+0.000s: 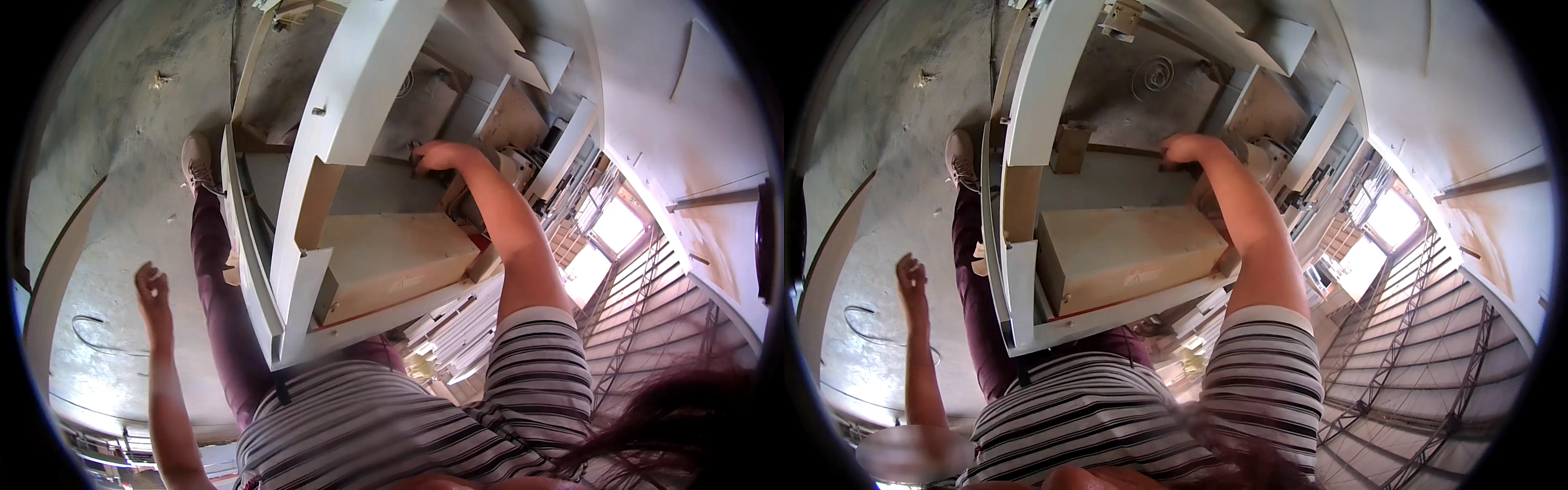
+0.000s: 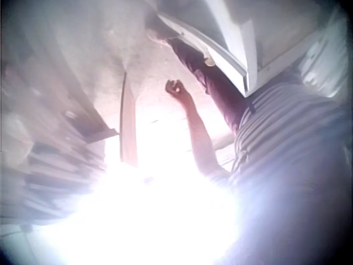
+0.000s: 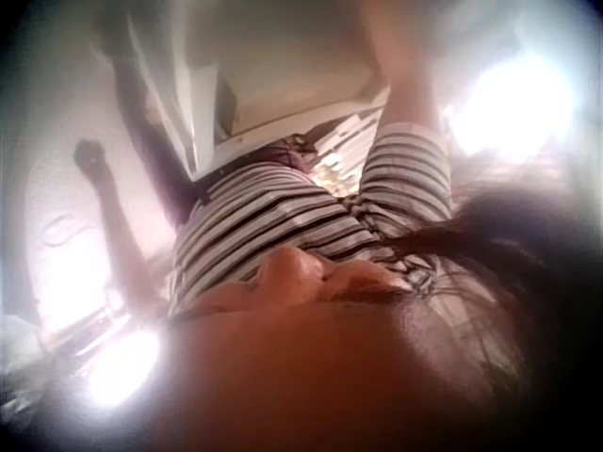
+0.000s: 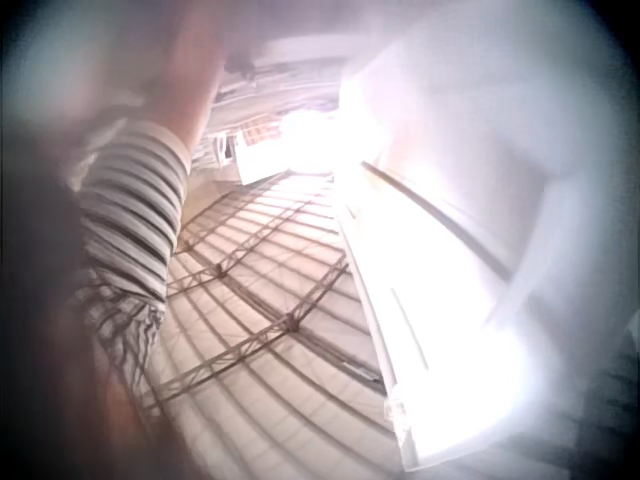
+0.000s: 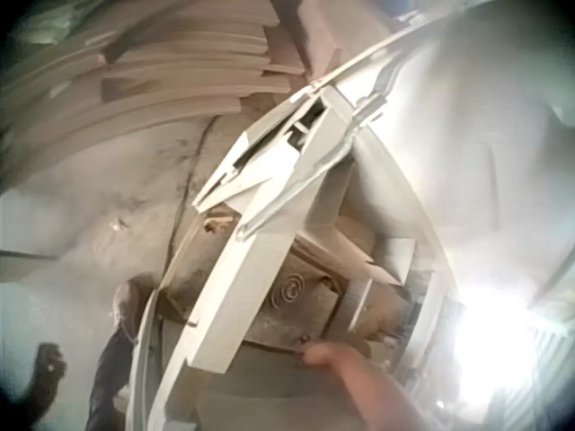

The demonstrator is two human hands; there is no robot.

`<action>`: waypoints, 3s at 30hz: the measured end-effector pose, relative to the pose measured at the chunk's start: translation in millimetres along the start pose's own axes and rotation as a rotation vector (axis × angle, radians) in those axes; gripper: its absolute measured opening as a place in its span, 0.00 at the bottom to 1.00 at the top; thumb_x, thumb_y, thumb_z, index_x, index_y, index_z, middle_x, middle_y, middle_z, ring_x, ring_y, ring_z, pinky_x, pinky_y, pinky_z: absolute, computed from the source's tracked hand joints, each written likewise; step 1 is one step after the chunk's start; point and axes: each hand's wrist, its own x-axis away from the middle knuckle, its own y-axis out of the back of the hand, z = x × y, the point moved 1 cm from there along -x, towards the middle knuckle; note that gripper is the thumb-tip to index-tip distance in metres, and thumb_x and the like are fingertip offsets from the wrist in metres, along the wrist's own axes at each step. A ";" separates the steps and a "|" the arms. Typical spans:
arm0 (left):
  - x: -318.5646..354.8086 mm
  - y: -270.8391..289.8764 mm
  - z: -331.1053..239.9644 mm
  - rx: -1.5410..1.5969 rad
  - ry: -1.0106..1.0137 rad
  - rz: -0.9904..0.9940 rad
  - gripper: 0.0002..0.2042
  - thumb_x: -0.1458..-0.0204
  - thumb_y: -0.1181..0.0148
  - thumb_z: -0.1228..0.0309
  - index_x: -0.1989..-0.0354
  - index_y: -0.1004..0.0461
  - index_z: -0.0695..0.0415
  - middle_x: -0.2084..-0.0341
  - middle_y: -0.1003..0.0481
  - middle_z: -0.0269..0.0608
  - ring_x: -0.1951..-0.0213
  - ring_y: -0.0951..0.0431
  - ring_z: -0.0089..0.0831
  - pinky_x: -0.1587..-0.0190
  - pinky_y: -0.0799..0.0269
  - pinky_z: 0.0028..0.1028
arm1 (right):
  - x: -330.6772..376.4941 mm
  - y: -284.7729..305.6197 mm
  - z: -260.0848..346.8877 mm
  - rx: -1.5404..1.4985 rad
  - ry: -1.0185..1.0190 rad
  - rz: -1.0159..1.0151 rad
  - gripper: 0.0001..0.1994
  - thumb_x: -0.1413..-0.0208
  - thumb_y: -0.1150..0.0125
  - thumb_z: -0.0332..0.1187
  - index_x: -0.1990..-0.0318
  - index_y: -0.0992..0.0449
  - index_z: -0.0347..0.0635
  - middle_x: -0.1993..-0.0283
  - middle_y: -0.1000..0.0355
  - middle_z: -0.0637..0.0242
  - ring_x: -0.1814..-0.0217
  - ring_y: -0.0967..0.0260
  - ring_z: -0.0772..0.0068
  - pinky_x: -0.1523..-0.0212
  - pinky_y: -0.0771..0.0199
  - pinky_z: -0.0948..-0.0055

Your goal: The person assembles a large white industrial machine in a workshop. They lift and position the top cover, insert a large spool of white filament into the internal mechanism, and secure internal components using a screwdriver. The person also handles a small plastic bag containing parts and uses a utility knife to cut a zip tie.

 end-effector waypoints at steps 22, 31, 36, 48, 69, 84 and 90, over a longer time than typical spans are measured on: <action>115.1 -45.3 -131.1 0.490 -0.310 0.231 0.26 0.40 0.51 0.55 0.44 0.39 0.65 0.53 0.34 0.46 0.50 0.35 0.32 0.48 0.40 0.31 | -8.7 -29.0 -16.6 0.377 0.148 -0.191 0.13 0.44 0.54 0.38 0.64 0.23 0.42 0.57 0.25 0.56 0.53 0.29 0.46 0.46 0.33 0.51; 117.8 -65.3 -164.3 0.133 -0.675 0.252 0.47 0.61 0.28 0.51 0.36 0.48 0.60 0.49 0.41 0.61 0.49 0.37 0.50 0.49 0.38 0.44 | -3.6 -53.2 -51.4 0.220 0.319 -0.386 0.15 0.41 0.54 0.43 0.55 0.25 0.48 0.53 0.27 0.60 0.46 0.32 0.56 0.40 0.42 0.42; 112.6 -66.6 -162.5 0.155 -0.718 0.214 0.44 0.59 0.29 0.51 0.37 0.46 0.59 0.50 0.40 0.59 0.51 0.36 0.48 0.52 0.36 0.43 | -1.1 -44.2 -56.3 0.025 0.197 -0.238 0.26 0.47 0.43 0.46 0.43 0.31 0.42 0.43 0.32 0.50 0.40 0.37 0.48 0.40 0.38 0.63; 112.8 -70.0 -159.0 0.216 -0.664 0.221 0.45 0.61 0.28 0.51 0.36 0.45 0.54 0.51 0.41 0.56 0.52 0.37 0.46 0.53 0.36 0.43 | 16.1 -19.4 -27.7 -0.091 0.267 -0.318 0.24 0.51 0.38 0.37 0.46 0.30 0.40 0.46 0.31 0.49 0.43 0.35 0.49 0.44 0.34 0.61; 119.5 -70.5 -158.9 0.225 -0.625 0.247 0.44 0.62 0.27 0.52 0.39 0.43 0.61 0.49 0.41 0.60 0.49 0.37 0.50 0.48 0.37 0.44 | -13.9 -30.4 -28.9 -0.002 0.220 -0.438 0.19 0.53 0.40 0.34 0.51 0.26 0.41 0.56 0.26 0.49 0.53 0.28 0.47 0.51 0.28 0.60; 123.5 -71.4 -160.2 0.220 -0.642 0.212 0.44 0.60 0.29 0.51 0.39 0.43 0.63 0.49 0.42 0.60 0.47 0.38 0.50 0.45 0.40 0.44 | -5.4 -65.0 -20.4 -0.128 0.223 -0.549 0.20 0.64 0.29 0.32 0.60 0.26 0.41 0.57 0.30 0.51 0.51 0.34 0.45 0.49 0.32 0.55; 123.3 -71.7 -158.0 0.242 -0.625 0.225 0.44 0.61 0.28 0.51 0.39 0.44 0.62 0.48 0.42 0.60 0.46 0.39 0.50 0.44 0.41 0.45 | -3.4 -59.2 -15.4 -0.098 0.277 -0.527 0.17 0.61 0.32 0.32 0.61 0.27 0.40 0.55 0.31 0.49 0.52 0.34 0.42 0.50 0.32 0.55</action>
